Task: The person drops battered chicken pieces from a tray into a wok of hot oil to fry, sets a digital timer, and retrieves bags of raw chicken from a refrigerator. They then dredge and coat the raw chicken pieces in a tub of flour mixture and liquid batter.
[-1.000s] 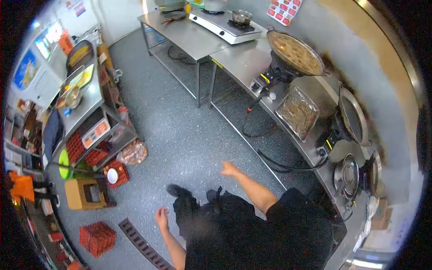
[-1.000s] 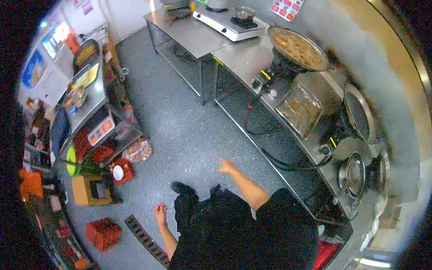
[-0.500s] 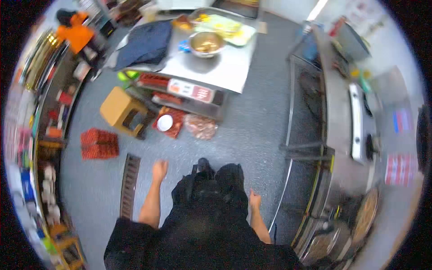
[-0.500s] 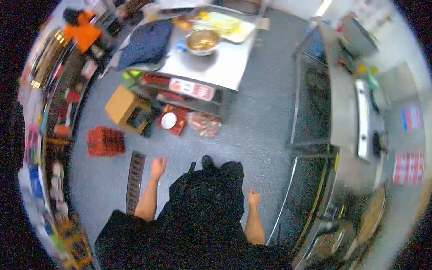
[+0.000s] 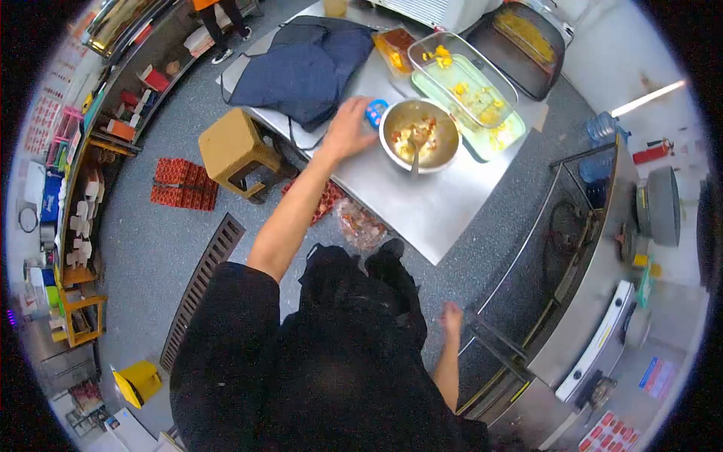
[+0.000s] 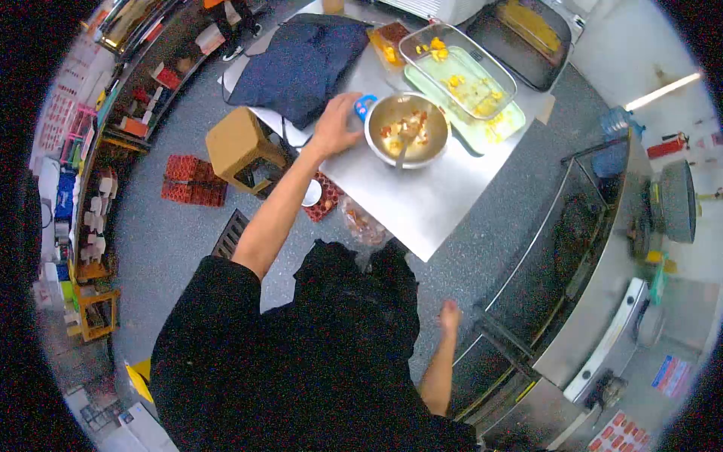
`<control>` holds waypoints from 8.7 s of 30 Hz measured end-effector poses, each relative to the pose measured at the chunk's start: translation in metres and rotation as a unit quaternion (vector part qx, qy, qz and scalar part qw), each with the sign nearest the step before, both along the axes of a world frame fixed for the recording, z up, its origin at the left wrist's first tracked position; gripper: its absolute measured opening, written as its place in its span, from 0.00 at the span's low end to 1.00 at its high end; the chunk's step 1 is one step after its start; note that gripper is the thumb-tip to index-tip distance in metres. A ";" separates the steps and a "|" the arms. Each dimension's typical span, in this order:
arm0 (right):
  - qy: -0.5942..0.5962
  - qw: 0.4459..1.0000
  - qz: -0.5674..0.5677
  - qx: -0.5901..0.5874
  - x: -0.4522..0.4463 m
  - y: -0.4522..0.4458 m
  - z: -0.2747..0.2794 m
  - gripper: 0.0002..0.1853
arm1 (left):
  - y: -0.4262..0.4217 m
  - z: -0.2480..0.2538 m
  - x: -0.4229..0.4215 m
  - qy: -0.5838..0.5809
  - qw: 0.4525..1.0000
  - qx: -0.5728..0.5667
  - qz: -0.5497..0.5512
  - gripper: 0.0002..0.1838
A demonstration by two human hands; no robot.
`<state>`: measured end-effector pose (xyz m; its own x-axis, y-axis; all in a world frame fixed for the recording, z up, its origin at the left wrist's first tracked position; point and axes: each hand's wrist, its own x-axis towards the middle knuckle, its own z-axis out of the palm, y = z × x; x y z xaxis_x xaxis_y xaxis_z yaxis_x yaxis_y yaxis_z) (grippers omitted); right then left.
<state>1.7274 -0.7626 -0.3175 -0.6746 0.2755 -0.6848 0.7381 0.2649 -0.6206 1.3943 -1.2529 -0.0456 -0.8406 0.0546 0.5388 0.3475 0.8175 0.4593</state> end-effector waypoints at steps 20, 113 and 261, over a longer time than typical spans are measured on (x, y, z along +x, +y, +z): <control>-0.022 0.999 -0.016 -0.044 0.035 -0.172 0.024 0.14 | -0.034 -0.025 -0.007 -0.050 0.993 0.102 -0.043 0.20; 0.040 0.660 0.675 0.328 0.366 -0.835 -0.007 0.30 | -0.704 0.029 1.109 0.023 0.708 0.306 0.636 0.17; -0.691 -0.303 0.644 -0.128 3.388 -0.685 0.356 0.27 | -0.279 0.089 3.556 0.416 -0.307 0.135 0.845 0.06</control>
